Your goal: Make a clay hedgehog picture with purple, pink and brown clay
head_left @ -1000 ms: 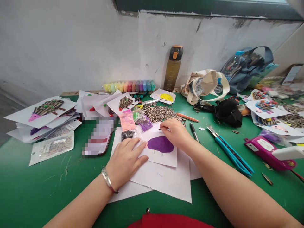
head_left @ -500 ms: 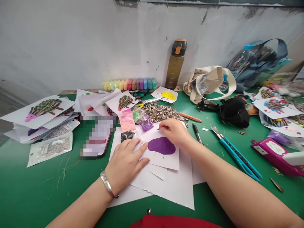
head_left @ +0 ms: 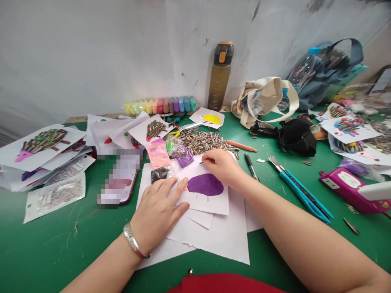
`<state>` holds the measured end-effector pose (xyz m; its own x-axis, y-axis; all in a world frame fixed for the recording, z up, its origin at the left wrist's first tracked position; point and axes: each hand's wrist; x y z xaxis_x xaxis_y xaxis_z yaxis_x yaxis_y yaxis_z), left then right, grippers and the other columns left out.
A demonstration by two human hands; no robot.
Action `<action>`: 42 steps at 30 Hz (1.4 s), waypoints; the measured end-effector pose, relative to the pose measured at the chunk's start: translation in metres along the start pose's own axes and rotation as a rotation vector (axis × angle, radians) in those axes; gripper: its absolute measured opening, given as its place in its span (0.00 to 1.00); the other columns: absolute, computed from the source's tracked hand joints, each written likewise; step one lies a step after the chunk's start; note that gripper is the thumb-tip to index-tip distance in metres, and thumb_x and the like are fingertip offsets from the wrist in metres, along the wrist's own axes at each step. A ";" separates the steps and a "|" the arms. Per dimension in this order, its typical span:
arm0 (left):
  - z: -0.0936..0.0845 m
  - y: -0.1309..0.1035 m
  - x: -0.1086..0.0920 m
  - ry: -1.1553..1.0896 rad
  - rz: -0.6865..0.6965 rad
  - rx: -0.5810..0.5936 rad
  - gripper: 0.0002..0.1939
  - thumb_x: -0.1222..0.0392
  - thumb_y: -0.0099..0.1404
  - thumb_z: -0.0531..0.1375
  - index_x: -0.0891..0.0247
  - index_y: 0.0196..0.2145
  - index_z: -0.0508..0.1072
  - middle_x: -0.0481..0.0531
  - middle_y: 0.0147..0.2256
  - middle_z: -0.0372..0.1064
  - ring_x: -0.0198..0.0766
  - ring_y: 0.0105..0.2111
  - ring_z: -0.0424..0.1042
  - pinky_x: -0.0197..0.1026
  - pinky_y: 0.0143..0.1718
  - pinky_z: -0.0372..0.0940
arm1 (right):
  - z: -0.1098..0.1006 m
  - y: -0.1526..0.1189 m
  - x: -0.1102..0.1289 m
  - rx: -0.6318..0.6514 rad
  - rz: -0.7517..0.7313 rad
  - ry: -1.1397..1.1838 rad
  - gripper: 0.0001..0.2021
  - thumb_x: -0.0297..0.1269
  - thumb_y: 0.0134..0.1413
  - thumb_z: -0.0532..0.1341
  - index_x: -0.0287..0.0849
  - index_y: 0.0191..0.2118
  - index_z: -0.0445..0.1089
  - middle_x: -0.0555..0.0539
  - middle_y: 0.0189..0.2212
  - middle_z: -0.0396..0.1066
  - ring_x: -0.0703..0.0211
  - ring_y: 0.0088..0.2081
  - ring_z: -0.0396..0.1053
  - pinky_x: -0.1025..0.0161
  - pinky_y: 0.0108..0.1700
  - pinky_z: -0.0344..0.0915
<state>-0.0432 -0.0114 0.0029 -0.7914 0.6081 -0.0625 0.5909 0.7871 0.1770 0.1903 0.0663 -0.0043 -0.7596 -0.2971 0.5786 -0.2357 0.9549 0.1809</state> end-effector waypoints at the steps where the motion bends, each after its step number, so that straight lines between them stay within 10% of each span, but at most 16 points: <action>1: 0.000 0.000 0.000 0.001 0.003 -0.003 0.23 0.51 0.69 0.54 0.61 0.58 0.67 0.61 0.54 0.66 0.54 0.51 0.65 0.56 0.51 0.62 | 0.000 0.000 -0.001 -0.002 0.003 0.008 0.09 0.26 0.53 0.56 0.43 0.29 0.72 0.48 0.31 0.73 0.58 0.35 0.67 0.64 0.37 0.57; 9: -0.001 -0.001 0.003 -0.030 0.066 -0.058 0.22 0.53 0.69 0.55 0.64 0.57 0.68 0.62 0.53 0.68 0.54 0.50 0.66 0.56 0.49 0.64 | 0.005 -0.001 -0.003 -0.029 -0.008 0.028 0.09 0.26 0.52 0.56 0.43 0.29 0.72 0.49 0.30 0.73 0.58 0.34 0.67 0.64 0.37 0.58; 16: -0.009 0.000 0.026 -0.141 0.055 -0.383 0.18 0.65 0.67 0.57 0.65 0.55 0.68 0.60 0.49 0.71 0.48 0.50 0.68 0.52 0.55 0.62 | 0.005 0.000 -0.003 -0.017 0.012 0.039 0.10 0.26 0.52 0.56 0.44 0.30 0.73 0.49 0.31 0.73 0.57 0.35 0.68 0.63 0.38 0.59; 25: 0.006 0.005 0.055 0.010 -0.095 -0.230 0.21 0.55 0.71 0.50 0.70 0.55 0.69 0.64 0.51 0.70 0.54 0.50 0.67 0.56 0.53 0.61 | 0.003 -0.001 -0.003 0.011 -0.049 0.005 0.12 0.25 0.53 0.55 0.44 0.31 0.75 0.48 0.30 0.73 0.56 0.36 0.68 0.62 0.40 0.60; 42: 0.001 0.002 0.046 -0.004 -0.209 -0.271 0.20 0.57 0.68 0.52 0.66 0.53 0.71 0.62 0.45 0.69 0.53 0.47 0.66 0.56 0.51 0.60 | 0.003 -0.004 -0.002 0.040 -0.074 -0.062 0.12 0.26 0.54 0.56 0.44 0.35 0.77 0.46 0.32 0.72 0.55 0.38 0.67 0.61 0.42 0.60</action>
<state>-0.0778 0.0181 -0.0002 -0.8899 0.4374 -0.1291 0.3522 0.8389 0.4149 0.1907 0.0634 -0.0084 -0.7751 -0.3675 0.5140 -0.3156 0.9299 0.1889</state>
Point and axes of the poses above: each hand's wrist, its own y-axis towards the middle knuckle, its own z-axis out of the palm, x = y × z
